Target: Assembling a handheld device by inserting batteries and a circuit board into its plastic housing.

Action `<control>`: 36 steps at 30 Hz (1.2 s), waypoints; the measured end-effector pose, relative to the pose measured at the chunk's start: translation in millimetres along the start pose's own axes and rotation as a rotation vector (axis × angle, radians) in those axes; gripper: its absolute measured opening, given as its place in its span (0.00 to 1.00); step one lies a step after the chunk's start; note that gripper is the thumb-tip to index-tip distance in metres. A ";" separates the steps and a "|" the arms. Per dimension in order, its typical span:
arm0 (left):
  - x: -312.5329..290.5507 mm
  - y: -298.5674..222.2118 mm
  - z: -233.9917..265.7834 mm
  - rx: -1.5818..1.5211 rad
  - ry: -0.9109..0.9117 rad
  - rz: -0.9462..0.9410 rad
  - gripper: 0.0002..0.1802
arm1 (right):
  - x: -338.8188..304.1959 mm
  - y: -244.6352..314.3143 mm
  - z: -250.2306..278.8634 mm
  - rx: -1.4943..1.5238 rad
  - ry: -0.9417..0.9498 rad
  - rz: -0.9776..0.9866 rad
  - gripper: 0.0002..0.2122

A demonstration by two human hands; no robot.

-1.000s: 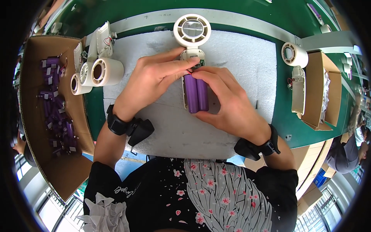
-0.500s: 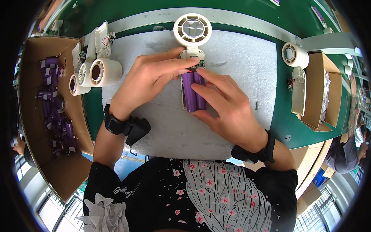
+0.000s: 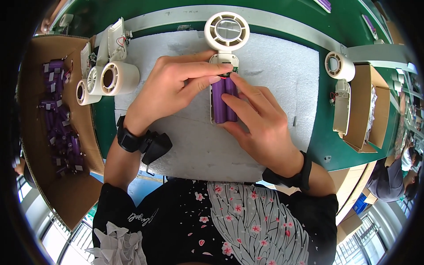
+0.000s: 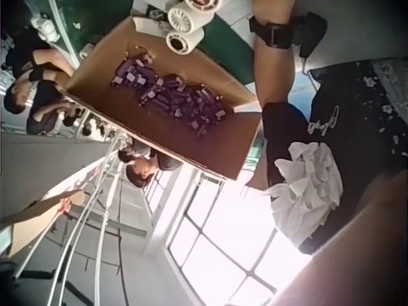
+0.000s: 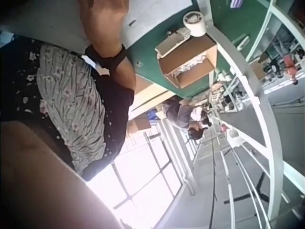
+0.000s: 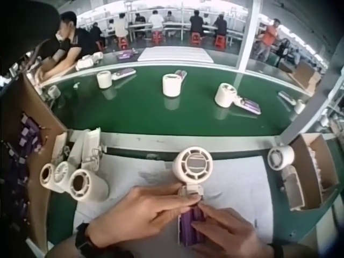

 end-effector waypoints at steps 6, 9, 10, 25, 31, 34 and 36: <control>-0.4 -2.4 2.9 -0.064 0.106 0.160 0.21 | 0.1 -1.7 -2.5 0.025 -0.007 -0.017 0.24; -0.8 -2.2 3.7 -0.092 0.135 0.192 0.24 | 1.3 -3.0 -4.7 0.058 -0.020 -0.046 0.24; -0.4 -1.3 3.8 -0.102 0.150 0.202 0.25 | 2.0 -3.1 -5.0 0.076 -0.024 -0.053 0.25; 3.0 -1.5 3.1 -0.136 0.190 0.293 0.25 | 14.8 -9.9 -5.9 0.145 0.062 -0.170 0.34; -1.4 2.1 -0.2 -0.198 0.187 0.291 0.30 | 8.0 -10.6 -3.4 0.090 0.052 -0.068 0.36; -0.6 2.0 -0.3 -0.186 0.181 0.273 0.30 | 3.6 -9.1 -2.1 0.061 0.062 -0.014 0.35; -1.9 2.0 0.0 -0.178 0.178 0.263 0.30 | 2.5 -5.9 -3.9 0.047 0.083 0.026 0.33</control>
Point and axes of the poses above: each hand's wrist, its own x-axis towards the middle knuckle, its own z-axis out of the back of the hand, y = z × x, the point moved 4 cm from there along x, towards the middle knuckle, and after that the axes turned 15 degrees about z, right-handed, at the moved point
